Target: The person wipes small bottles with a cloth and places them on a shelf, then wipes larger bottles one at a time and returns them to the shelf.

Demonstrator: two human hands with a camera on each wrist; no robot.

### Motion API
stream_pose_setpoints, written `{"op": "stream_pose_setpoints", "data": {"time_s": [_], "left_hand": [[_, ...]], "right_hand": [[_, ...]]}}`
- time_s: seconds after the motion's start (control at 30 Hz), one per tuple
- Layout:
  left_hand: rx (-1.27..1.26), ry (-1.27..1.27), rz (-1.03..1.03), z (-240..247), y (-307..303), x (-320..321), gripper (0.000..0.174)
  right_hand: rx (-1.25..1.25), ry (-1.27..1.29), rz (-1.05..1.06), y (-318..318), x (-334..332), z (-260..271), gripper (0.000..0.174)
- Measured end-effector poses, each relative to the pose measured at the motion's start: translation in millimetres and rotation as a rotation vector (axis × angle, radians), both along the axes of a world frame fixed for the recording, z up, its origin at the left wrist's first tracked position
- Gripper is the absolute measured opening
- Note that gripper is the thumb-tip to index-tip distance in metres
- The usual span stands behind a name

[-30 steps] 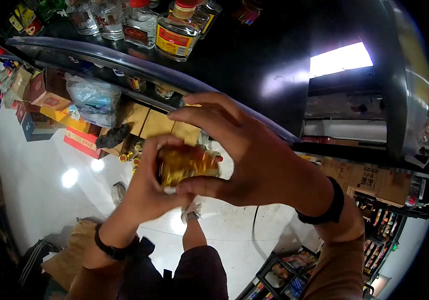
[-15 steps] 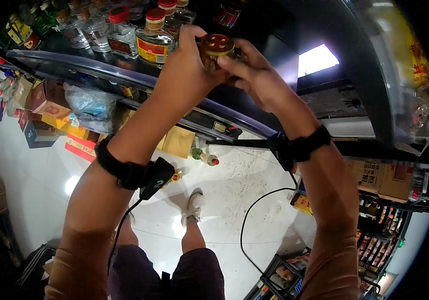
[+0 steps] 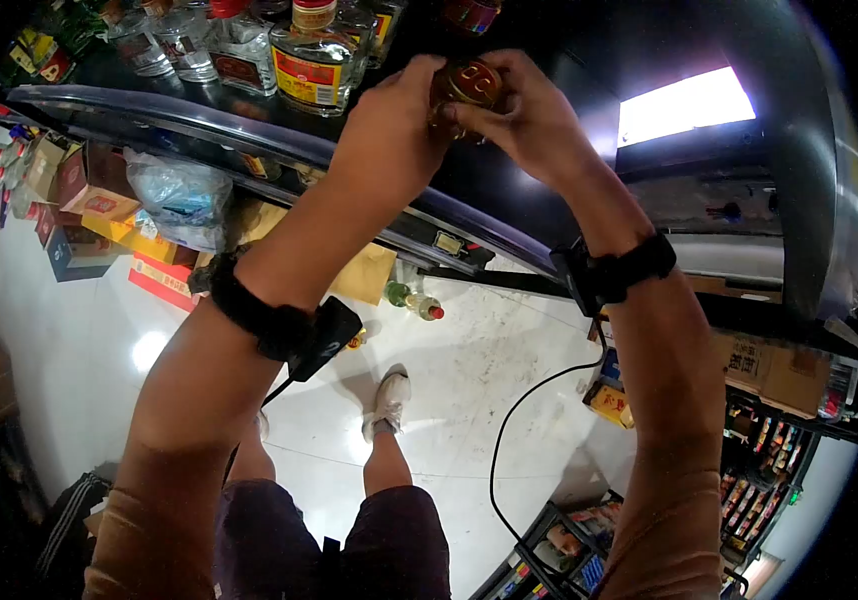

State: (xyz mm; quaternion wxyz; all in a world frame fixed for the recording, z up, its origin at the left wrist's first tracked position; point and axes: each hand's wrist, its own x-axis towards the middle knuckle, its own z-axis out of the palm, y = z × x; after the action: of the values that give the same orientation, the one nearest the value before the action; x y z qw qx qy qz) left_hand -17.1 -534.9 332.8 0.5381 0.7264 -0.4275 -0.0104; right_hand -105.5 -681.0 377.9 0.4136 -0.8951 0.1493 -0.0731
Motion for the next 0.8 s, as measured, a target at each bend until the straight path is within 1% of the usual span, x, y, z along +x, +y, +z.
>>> {"op": "stream_pose_setpoints", "data": {"time_s": [0.03, 0.07, 0.1, 0.17, 0.2, 0.23, 0.3, 0.33, 0.37, 0.43, 0.47, 0.53, 0.57, 0.63, 0.67, 0.7, 0.77, 0.8], "left_hand": [[-0.019, -0.054, 0.018, -1.7, 2.2, -2.8, 0.046], [-0.106, -0.074, 0.018, -4.4, 7.5, -7.4, 0.046], [-0.108, -0.073, 0.021, 0.7, 19.8, -13.3, 0.046], [-0.192, 0.003, -0.042, 16.8, 57.2, -29.7, 0.042], [-0.196, 0.067, -0.068, 17.8, 77.3, -39.7, 0.039], [-0.203, 0.128, -0.094, 17.9, 99.0, -49.0, 0.037], [-0.109, 0.214, -0.078, 10.0, 141.8, -65.6, 0.031], [-0.048, 0.256, -0.078, 0.3, 162.5, -74.3, 0.031], [0.012, 0.298, -0.08, -10.2, 182.0, -82.7, 0.03], [0.095, 0.488, -0.082, -22.3, 217.3, -98.7, 0.027], [0.091, 0.495, -0.08, -20.5, 230.7, -105.0, 0.027], [0.309, 0.617, -0.106, -14.9, 254.2, -109.9, 0.023], [0.309, 0.621, -0.105, -19.2, 264.7, -114.4, 0.023], [0.348, 0.621, -0.132, -36.5, 281.8, -125.7, 0.02], [0.277, 0.73, -0.104, -50.8, 289.5, -136.6, 0.02], [0.277, 0.742, -0.105, -59.6, 294.3, -139.9, 0.02], [0.295, 0.62, -0.111, -71.7, 310.7, -146.6, 0.019], [0.303, 0.606, -0.087, -76.5, 316.2, -149.0, 0.018]], "right_hand": [[-0.104, 0.032, -0.053, 1.6, 3.7, 1.2, 0.059], [-0.298, 0.176, -0.233, 1.5, 7.1, 6.0, 0.06], [-0.3, 0.176, -0.23, 9.0, 12.9, 17.4, 0.06], [-0.808, 0.403, -0.078, 17.4, 21.3, 30.5, 0.074], [-0.528, 0.264, -0.247, 4.9, 20.3, 19.0, 0.06], [-0.532, 0.263, -0.247, -1.1, 16.0, 16.2, 0.06], [-0.124, -0.006, -0.052, -11.5, 11.7, 17.5, 0.051], [-0.074, 0.051, 0.04, -12.6, 5.6, 19.7, 0.048], [-0.092, 0.086, 0.177, -14.5, 2.8, 21.9, 0.051], [-0.189, -0.008, 0.197, -20.8, 3.6, 12.7, 0.053], [-0.192, 0.0, 0.201, -22.3, 7.9, 11.9, 0.053], [-0.112, 0.064, -0.062, -25.9, 23.5, 9.4, 0.053], [-0.111, 0.068, -0.061, -25.3, 28.8, 8.3, 0.053], [-0.505, 0.064, -0.197, -22.6, 42.4, 9.3, 0.055], [-0.509, -0.042, -0.162, -33.5, 46.3, -0.2, 0.058], [-0.509, -0.031, -0.158, -38.5, 48.9, 0.7, 0.058], [-1.159, 0.271, -0.093, -44.8, 54.3, 0.3, 0.056], [-1.469, 0.748, -0.025, -63.5, 60.0, 1.8, 0.049]]}}
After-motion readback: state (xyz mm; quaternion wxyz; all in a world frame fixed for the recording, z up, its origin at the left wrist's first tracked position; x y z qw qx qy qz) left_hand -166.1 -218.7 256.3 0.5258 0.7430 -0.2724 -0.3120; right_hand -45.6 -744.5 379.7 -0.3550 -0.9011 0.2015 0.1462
